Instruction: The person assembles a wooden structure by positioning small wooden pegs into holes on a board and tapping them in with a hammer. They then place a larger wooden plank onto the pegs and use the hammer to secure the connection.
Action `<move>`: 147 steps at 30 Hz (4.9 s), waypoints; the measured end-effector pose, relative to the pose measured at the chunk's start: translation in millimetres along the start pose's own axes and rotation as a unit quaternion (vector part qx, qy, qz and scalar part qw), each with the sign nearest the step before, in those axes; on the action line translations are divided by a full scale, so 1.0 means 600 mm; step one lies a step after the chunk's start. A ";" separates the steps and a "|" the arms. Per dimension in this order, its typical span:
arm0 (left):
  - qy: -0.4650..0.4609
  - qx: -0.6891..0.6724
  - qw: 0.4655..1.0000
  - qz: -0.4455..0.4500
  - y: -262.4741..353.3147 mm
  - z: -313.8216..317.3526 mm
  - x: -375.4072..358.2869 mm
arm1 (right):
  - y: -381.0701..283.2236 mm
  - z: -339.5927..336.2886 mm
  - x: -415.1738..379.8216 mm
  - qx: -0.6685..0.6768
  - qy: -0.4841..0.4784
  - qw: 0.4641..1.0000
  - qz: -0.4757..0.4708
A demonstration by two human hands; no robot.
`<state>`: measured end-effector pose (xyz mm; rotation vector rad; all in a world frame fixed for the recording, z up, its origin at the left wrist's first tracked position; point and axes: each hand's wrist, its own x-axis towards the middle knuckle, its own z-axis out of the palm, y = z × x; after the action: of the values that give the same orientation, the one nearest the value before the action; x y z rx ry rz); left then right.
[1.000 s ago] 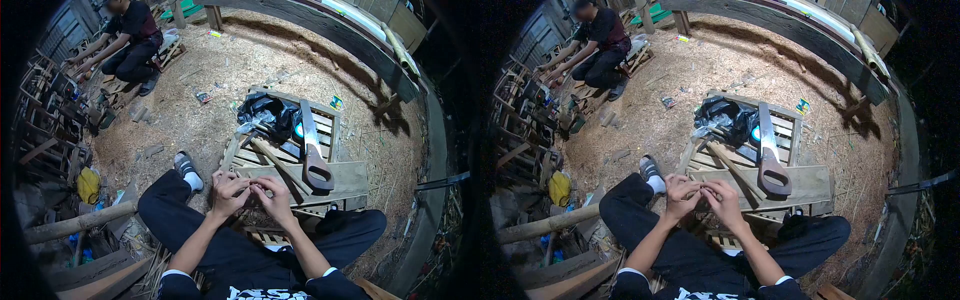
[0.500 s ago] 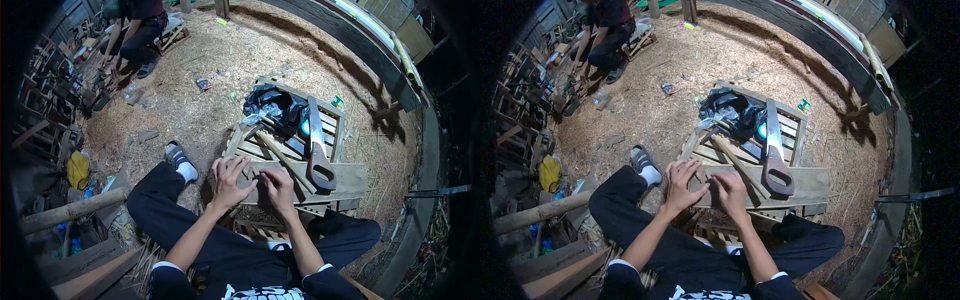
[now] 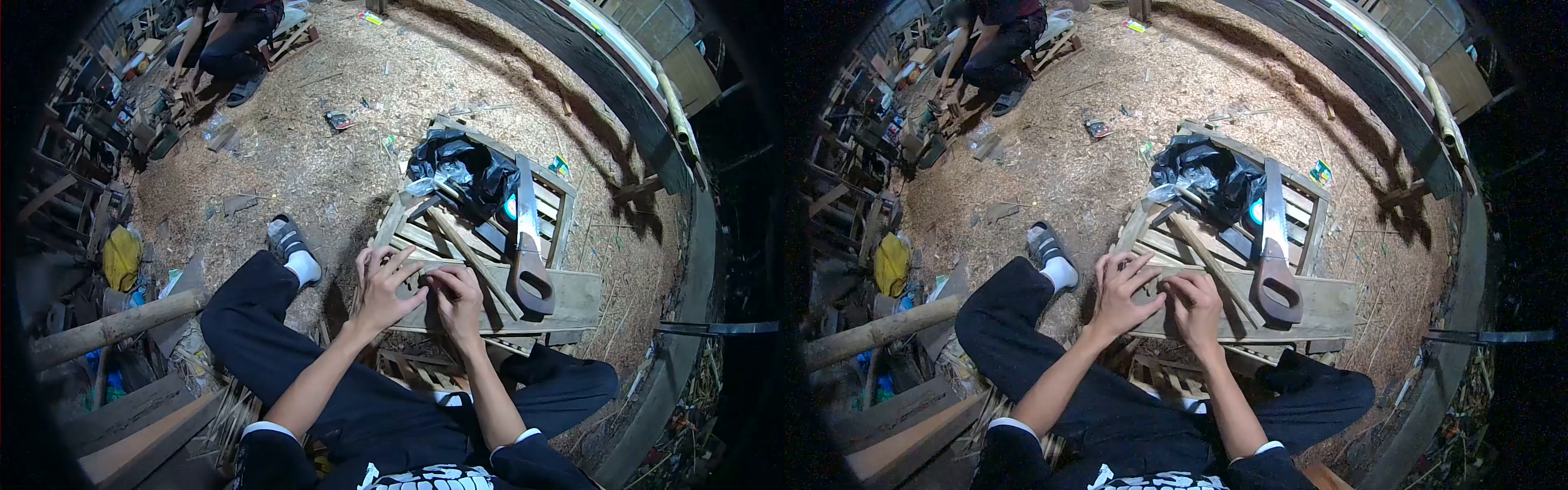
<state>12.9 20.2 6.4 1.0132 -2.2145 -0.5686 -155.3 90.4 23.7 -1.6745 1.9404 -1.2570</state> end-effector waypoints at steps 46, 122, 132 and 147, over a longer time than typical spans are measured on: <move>0.002 -0.032 0.999 -0.025 0.001 0.000 -0.001 | -0.006 0.002 0.003 -0.029 -0.006 0.999 -0.018; 0.050 -0.031 0.998 0.040 0.010 0.015 0.008 | 0.026 -0.050 0.054 -0.269 -0.036 0.962 -0.017; 0.059 -0.043 0.997 0.035 0.007 0.020 0.002 | -0.071 -0.121 0.006 -0.034 -0.029 0.992 0.116; 0.052 -0.039 0.997 0.041 0.004 0.019 0.002 | -0.082 -0.138 -0.074 -0.100 -0.126 0.985 0.061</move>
<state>3.1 21.9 0.2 0.8862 -2.1147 -0.5489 -168.6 168.1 94.8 -1.6821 2.0288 -0.7856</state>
